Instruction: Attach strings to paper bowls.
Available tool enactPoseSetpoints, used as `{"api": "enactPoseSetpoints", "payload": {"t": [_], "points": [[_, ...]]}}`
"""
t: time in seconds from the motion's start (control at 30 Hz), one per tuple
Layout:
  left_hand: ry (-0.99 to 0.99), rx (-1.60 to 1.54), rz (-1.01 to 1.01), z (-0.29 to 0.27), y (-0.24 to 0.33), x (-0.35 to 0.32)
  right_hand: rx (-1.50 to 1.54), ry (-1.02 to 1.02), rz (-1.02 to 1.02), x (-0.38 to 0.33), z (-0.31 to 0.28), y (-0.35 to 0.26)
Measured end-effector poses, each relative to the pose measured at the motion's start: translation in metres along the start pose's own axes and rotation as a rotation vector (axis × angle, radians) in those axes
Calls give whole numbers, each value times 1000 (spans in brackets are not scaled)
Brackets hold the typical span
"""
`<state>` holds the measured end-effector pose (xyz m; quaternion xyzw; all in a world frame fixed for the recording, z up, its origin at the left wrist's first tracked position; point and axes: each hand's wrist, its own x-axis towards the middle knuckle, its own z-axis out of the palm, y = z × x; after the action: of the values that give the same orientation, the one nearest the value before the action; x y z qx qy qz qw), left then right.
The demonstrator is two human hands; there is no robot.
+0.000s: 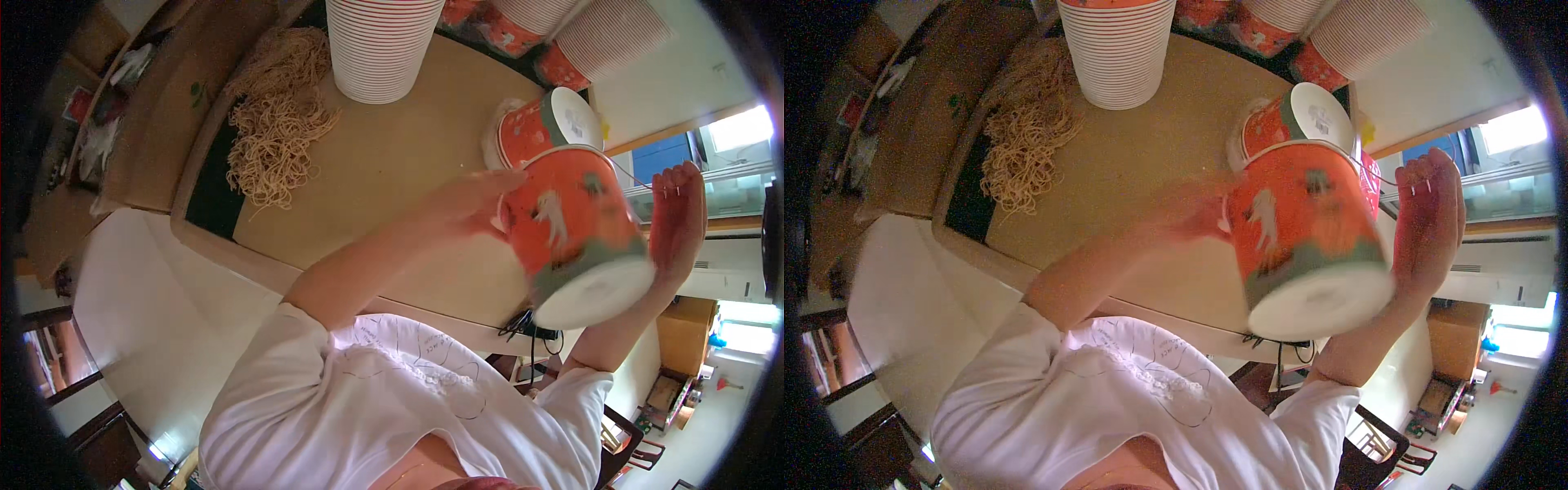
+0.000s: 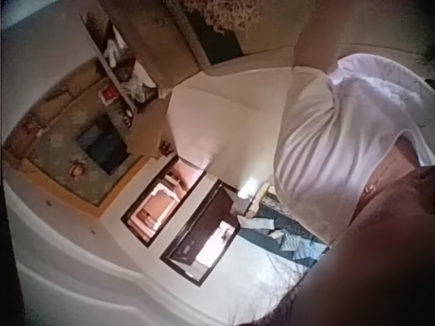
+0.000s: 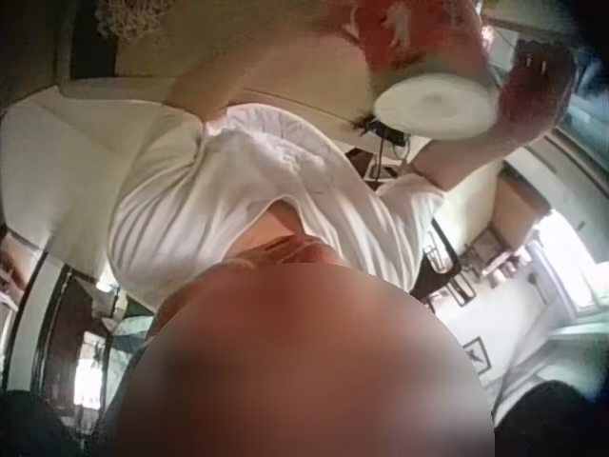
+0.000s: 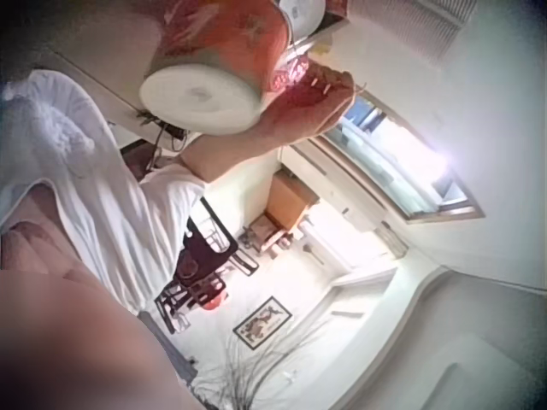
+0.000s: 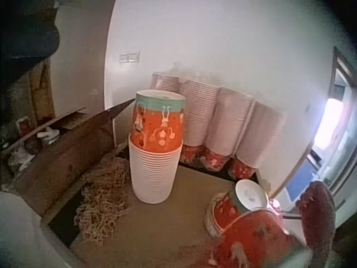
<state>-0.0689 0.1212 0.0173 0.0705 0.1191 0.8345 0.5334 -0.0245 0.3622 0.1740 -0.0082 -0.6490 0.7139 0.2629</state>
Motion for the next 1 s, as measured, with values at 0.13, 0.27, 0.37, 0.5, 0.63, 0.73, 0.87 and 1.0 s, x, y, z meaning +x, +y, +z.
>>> {"api": "enactPoseSetpoints", "payload": {"t": [0.13, 0.27, 0.37, 0.5, 0.63, 0.73, 0.87, 1.0], "points": [[151, 1395, 120, 21, 35, -57, 326, -183, 120, -16, -3, 2], [-192, 2138, 594, 37, 28, -111, 244, -219, 190, -50, 14, 15], [-127, 2237, 529, 36, 22, -138, -5, -227, 168, -71, 39, 37], [-70, 2193, 485, 24, 24, -155, -84, -362, 311, -74, 44, 51], [50, 2279, 282, 14, 43, -164, -218, -399, 300, -82, 57, 65], [195, 2456, 200, 6, 61, -169, -280, -421, 386, -90, 57, 77], [420, 2483, 353, 7, 69, -174, -252, -496, 501, -99, 65, 75], [555, 2194, 469, 35, 49, -160, -399, -524, 327, -123, 93, 75]]}}
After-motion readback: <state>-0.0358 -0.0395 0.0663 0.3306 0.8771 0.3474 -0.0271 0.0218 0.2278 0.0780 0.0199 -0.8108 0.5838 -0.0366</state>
